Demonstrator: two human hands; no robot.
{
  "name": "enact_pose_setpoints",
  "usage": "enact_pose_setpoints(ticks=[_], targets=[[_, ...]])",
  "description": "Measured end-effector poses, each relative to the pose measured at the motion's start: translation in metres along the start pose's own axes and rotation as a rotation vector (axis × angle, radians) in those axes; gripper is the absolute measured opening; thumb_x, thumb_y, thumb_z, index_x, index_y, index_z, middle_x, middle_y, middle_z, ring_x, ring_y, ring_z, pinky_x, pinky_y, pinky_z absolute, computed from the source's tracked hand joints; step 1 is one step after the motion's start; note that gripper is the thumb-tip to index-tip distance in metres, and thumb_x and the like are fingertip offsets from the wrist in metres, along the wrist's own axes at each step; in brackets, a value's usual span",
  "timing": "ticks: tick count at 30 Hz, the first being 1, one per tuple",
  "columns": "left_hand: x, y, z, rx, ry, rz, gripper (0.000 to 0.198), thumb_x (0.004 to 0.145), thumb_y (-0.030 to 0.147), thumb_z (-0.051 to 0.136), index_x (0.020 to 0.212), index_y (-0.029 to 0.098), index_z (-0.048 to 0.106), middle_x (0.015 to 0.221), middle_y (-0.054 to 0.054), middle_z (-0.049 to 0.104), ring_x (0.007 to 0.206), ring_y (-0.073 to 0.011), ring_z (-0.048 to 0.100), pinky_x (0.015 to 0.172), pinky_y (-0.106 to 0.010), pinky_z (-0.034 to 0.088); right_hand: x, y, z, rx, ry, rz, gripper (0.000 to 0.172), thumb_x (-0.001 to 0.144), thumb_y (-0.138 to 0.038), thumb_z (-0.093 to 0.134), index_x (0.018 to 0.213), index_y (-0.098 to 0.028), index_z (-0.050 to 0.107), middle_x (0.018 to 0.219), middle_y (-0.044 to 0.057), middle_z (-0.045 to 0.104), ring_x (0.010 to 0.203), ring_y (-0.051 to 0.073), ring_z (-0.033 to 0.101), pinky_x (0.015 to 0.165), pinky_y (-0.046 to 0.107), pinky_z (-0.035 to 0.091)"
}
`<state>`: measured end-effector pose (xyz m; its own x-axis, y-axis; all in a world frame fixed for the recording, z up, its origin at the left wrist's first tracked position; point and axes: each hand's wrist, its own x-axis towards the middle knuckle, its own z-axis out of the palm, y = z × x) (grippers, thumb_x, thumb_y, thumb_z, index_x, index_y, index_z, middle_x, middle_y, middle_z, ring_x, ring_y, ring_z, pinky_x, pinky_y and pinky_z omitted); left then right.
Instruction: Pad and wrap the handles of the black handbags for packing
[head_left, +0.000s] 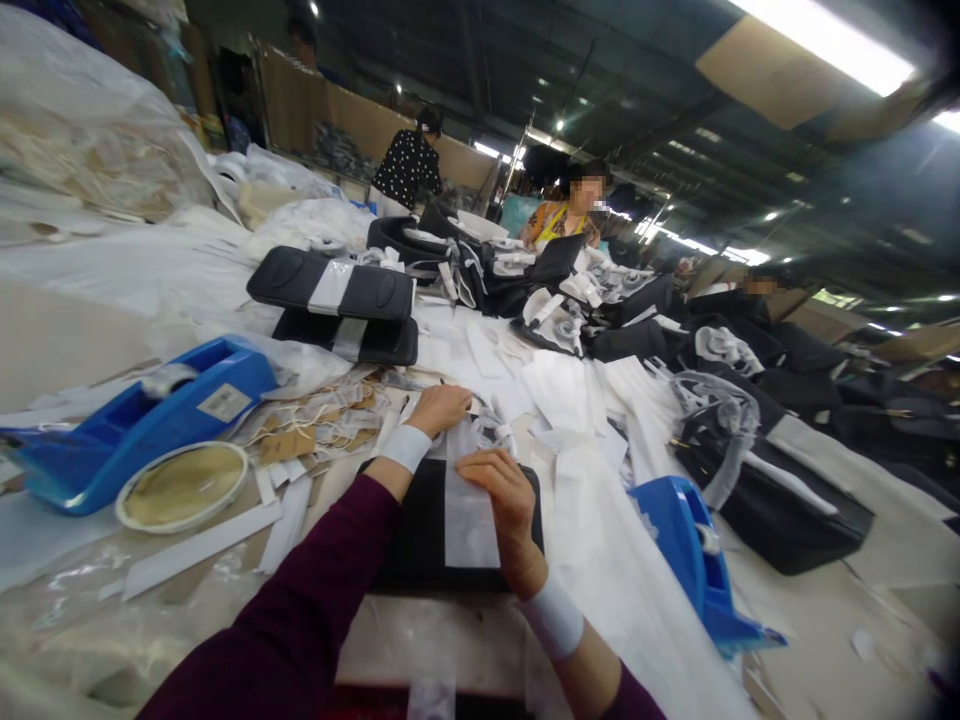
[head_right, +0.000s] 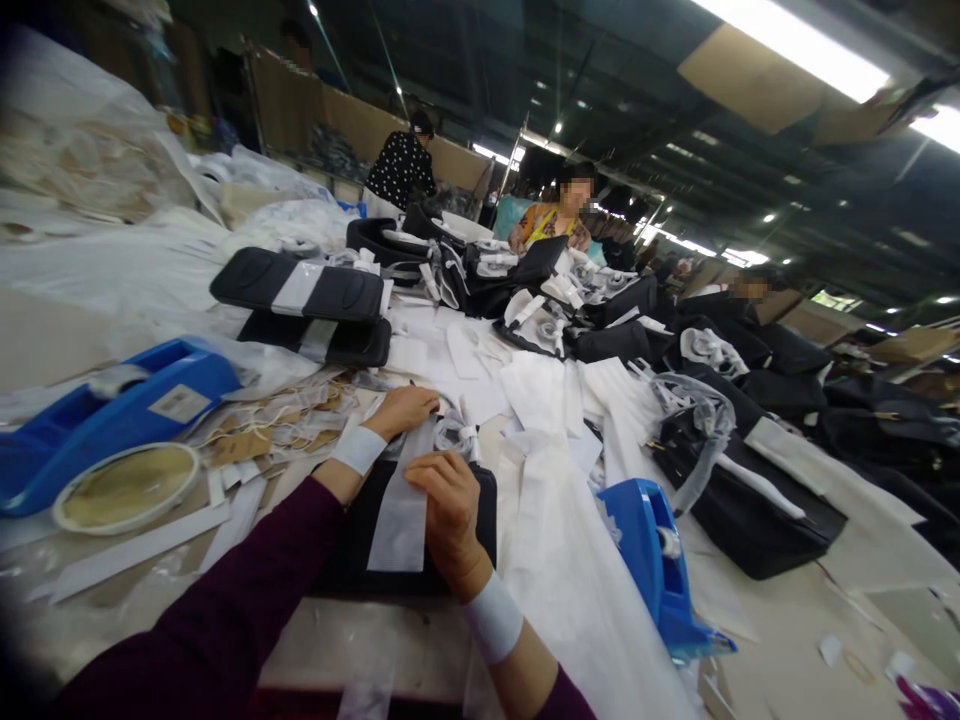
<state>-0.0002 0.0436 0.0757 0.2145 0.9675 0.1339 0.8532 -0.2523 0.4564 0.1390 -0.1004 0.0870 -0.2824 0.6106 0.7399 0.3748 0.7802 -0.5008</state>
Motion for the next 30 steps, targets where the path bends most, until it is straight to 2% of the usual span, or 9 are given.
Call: enact_pose_setpoints(ticks=[5,10,14,16,19,22,24,26,30], targets=[[-0.002,0.000,0.004,0.005,0.012,0.011,0.021,0.084,0.026,0.052,0.079,0.021,0.072,0.088,-0.008,0.074,0.090,-0.0237,0.066,0.080,-0.031,0.044,-0.028,-0.007,0.000,-0.275,-0.257,-0.074,0.028,0.092,-0.005,0.044,0.086,-0.020,0.067,0.096,0.005,0.071,0.089,0.018,0.062,0.079,0.033,0.051],[-0.004,0.007,0.001,-0.074,0.149,0.037,0.023,0.086,0.028,0.052,0.080,0.019,0.071,0.087,-0.012,0.074,0.091,-0.0270,0.068,0.082,-0.036,0.047,-0.052,-0.013,0.003,-0.410,-0.348,-0.072,0.025,0.089,-0.003,0.047,0.095,-0.018,0.067,0.118,0.008,0.066,0.117,0.022,0.058,0.102,0.036,0.048],[-0.011,0.024,-0.016,-0.209,0.282,0.144,0.029,0.095,0.031,0.043,0.096,0.017,0.068,0.091,-0.008,0.073,0.089,-0.0192,0.068,0.083,-0.030,0.049,-0.059,-0.015,0.002,-0.449,-0.394,-0.060,0.022,0.086,-0.003,0.051,0.096,-0.018,0.065,0.123,0.009,0.063,0.122,0.024,0.055,0.105,0.038,0.046],[-0.027,0.032,-0.025,-0.261,0.304,0.241,0.024,0.094,0.026,0.045,0.095,0.016,0.067,0.094,-0.006,0.073,0.091,-0.0157,0.067,0.085,-0.026,0.050,-0.060,-0.015,0.002,-0.458,-0.406,-0.060,0.020,0.086,-0.004,0.053,0.095,-0.018,0.065,0.124,0.009,0.062,0.122,0.024,0.055,0.106,0.038,0.046],[-0.075,0.033,-0.026,-0.305,0.286,0.396,0.021,0.090,0.014,0.047,0.092,0.017,0.068,0.099,-0.006,0.070,0.100,-0.0157,0.064,0.091,-0.027,0.050,-0.061,-0.014,0.001,-0.461,-0.403,-0.074,0.019,0.086,-0.005,0.054,0.096,-0.017,0.065,0.123,0.011,0.062,0.122,0.023,0.055,0.107,0.038,0.045],[-0.129,0.017,-0.013,-0.285,0.190,0.539,0.036,0.086,0.004,0.040,0.107,0.017,0.066,0.108,-0.007,0.069,0.106,-0.0167,0.062,0.094,-0.032,0.052,-0.059,-0.015,0.001,-0.453,-0.405,-0.077,0.016,0.087,-0.007,0.054,0.093,-0.017,0.066,0.116,0.012,0.064,0.119,0.023,0.056,0.106,0.037,0.046],[-0.154,0.004,-0.004,-0.224,0.144,0.603,0.047,0.084,0.000,0.037,0.120,0.018,0.062,0.119,-0.008,0.067,0.114,-0.0170,0.060,0.102,-0.037,0.049,-0.057,-0.015,-0.001,-0.431,-0.411,-0.069,0.015,0.088,-0.009,0.054,0.089,-0.017,0.066,0.109,0.012,0.065,0.114,0.022,0.057,0.102,0.038,0.048],[-0.165,-0.005,0.004,-0.176,0.123,0.662,0.049,0.086,0.000,0.037,0.127,0.018,0.058,0.128,-0.008,0.064,0.120,-0.0169,0.058,0.109,-0.040,0.044,-0.056,-0.014,-0.004,-0.391,-0.411,-0.075,0.017,0.087,-0.008,0.053,0.090,-0.018,0.067,0.108,0.011,0.065,0.114,0.022,0.056,0.100,0.039,0.049],[-0.164,-0.008,0.009,-0.143,0.118,0.705,0.036,0.093,0.016,0.048,0.128,0.019,0.058,0.130,-0.009,0.064,0.123,-0.0186,0.057,0.112,-0.044,0.042,-0.077,-0.025,-0.023,-0.269,-0.373,-0.095,0.036,0.084,0.000,0.044,0.106,-0.018,0.065,0.119,0.011,0.062,0.122,0.022,0.050,0.106,0.042,0.044]])
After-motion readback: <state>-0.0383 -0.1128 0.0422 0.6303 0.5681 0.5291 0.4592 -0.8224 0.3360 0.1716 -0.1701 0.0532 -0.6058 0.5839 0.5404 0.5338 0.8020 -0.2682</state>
